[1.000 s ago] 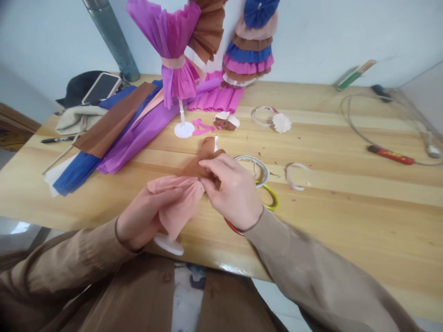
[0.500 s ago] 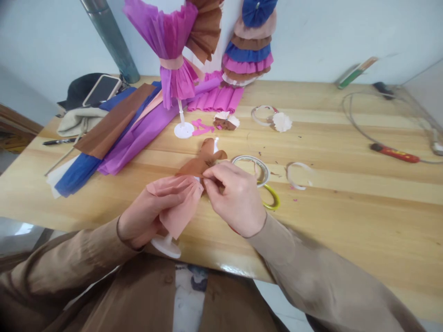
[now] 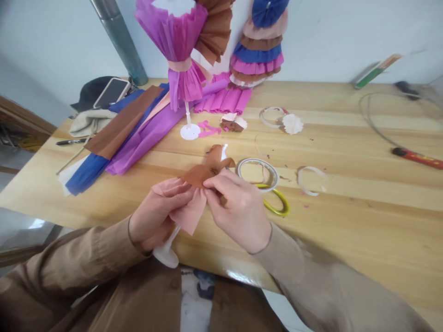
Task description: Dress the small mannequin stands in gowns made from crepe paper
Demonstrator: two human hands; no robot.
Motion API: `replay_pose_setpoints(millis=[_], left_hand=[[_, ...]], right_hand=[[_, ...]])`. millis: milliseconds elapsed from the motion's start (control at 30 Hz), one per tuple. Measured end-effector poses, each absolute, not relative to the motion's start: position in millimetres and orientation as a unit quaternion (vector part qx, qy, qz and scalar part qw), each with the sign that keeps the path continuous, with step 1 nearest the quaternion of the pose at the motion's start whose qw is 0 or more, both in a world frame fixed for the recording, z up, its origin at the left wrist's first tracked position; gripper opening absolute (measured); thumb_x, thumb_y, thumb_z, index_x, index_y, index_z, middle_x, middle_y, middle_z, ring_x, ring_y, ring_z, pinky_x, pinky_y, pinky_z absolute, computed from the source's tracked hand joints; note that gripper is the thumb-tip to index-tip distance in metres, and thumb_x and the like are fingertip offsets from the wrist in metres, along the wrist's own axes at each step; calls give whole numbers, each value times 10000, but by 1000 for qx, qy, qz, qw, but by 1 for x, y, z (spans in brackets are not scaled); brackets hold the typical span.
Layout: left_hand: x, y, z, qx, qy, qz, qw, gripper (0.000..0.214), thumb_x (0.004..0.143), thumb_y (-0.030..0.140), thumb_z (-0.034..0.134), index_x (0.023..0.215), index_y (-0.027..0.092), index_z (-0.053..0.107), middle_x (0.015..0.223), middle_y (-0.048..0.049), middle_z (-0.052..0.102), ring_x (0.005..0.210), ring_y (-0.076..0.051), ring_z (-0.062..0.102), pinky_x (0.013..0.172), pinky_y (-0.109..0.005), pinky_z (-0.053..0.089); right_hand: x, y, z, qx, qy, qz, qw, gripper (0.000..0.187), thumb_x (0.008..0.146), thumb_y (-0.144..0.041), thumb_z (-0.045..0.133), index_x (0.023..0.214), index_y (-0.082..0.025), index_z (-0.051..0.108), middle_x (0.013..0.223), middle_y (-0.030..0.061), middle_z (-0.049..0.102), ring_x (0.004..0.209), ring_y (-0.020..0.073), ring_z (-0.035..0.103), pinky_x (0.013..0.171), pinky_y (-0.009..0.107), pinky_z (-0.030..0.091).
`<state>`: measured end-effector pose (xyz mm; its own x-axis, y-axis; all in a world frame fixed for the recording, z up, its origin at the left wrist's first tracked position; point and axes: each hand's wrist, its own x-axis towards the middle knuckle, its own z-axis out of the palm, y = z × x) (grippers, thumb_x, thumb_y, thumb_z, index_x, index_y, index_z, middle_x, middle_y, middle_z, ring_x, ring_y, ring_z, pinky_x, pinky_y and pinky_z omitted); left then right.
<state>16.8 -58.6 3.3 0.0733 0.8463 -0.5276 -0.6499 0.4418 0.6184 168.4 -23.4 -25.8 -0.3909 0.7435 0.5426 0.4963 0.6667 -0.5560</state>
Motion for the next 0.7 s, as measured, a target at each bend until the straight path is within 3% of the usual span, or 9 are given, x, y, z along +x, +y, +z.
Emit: replay_pose_setpoints(millis=[367,533,700], left_hand=[[20,-56,-4,109,464,502,722,212,608,116,791,687,127,594,634,35,575,582,-63,527,562,-185,394],[22,-53,-5,122,460,508,718,207,589,106,770,752,129,645,698,19,627,621,-77,562,599,-197,421],[19,-53,-2,108,457,508,722,192,589,77,765,679,129,603,629,31,595,575,-71,550,575,-188,436]], right_hand=[[170,-26,-26,-365,-831,143,395,115,873,-113,562,837,-191,638,756,44,645,675,155,602,558,279,470],[170,-26,-25,-362,-839,130,385,138,877,-114,551,840,-199,654,761,44,657,658,158,614,539,280,473],[172,-28,-24,-352,-850,126,371,126,863,-90,566,847,-171,661,781,57,672,687,159,628,548,269,484]])
